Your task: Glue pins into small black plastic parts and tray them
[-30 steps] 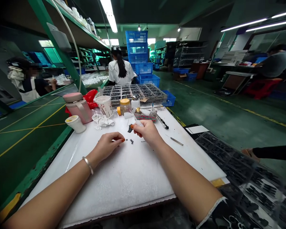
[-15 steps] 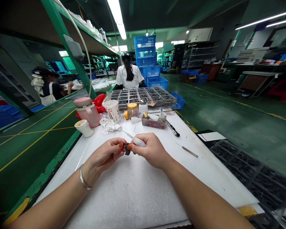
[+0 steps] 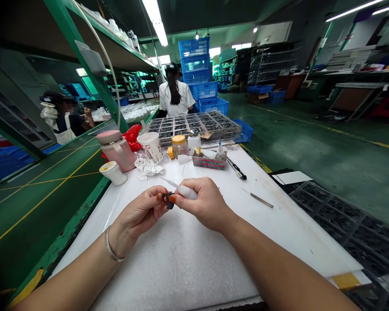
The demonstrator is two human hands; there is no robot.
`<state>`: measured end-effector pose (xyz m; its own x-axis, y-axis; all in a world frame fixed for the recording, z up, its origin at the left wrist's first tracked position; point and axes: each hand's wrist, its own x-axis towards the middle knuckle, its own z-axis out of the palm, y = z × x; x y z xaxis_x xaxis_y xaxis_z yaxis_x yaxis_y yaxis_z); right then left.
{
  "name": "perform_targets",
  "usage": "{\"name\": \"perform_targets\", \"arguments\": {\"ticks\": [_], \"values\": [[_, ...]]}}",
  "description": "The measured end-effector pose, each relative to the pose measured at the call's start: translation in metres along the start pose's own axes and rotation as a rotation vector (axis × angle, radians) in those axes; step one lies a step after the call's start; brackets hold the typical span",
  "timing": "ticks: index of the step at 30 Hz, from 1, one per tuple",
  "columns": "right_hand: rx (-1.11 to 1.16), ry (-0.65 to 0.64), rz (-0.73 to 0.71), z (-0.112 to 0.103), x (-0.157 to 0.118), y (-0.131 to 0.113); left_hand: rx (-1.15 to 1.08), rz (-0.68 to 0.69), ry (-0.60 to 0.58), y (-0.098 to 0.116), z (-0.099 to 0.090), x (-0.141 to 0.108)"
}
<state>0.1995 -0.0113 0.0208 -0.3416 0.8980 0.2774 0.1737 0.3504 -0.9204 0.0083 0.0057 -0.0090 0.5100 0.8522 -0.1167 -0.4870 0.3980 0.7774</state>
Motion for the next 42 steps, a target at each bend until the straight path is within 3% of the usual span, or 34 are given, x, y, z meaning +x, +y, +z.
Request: {"name": "perform_targets", "arguments": {"ticks": [12,19,31,42], "values": [[-0.011,-0.016,0.034,0.002,-0.003,-0.007,0.019,0.027,-0.034,0.0,0.003,-0.001],[0.01,-0.001,0.067,0.002,-0.004,-0.006,0.091,0.036,0.005,0.0,0.001,-0.001],[-0.327,0.067,-0.178,0.003,-0.011,-0.006,0.345,0.11,0.012,0.006,0.004,-0.007],[-0.391,0.061,-0.158,0.003,-0.01,-0.008,0.43,0.144,0.028,0.007,0.004,-0.007]]}}
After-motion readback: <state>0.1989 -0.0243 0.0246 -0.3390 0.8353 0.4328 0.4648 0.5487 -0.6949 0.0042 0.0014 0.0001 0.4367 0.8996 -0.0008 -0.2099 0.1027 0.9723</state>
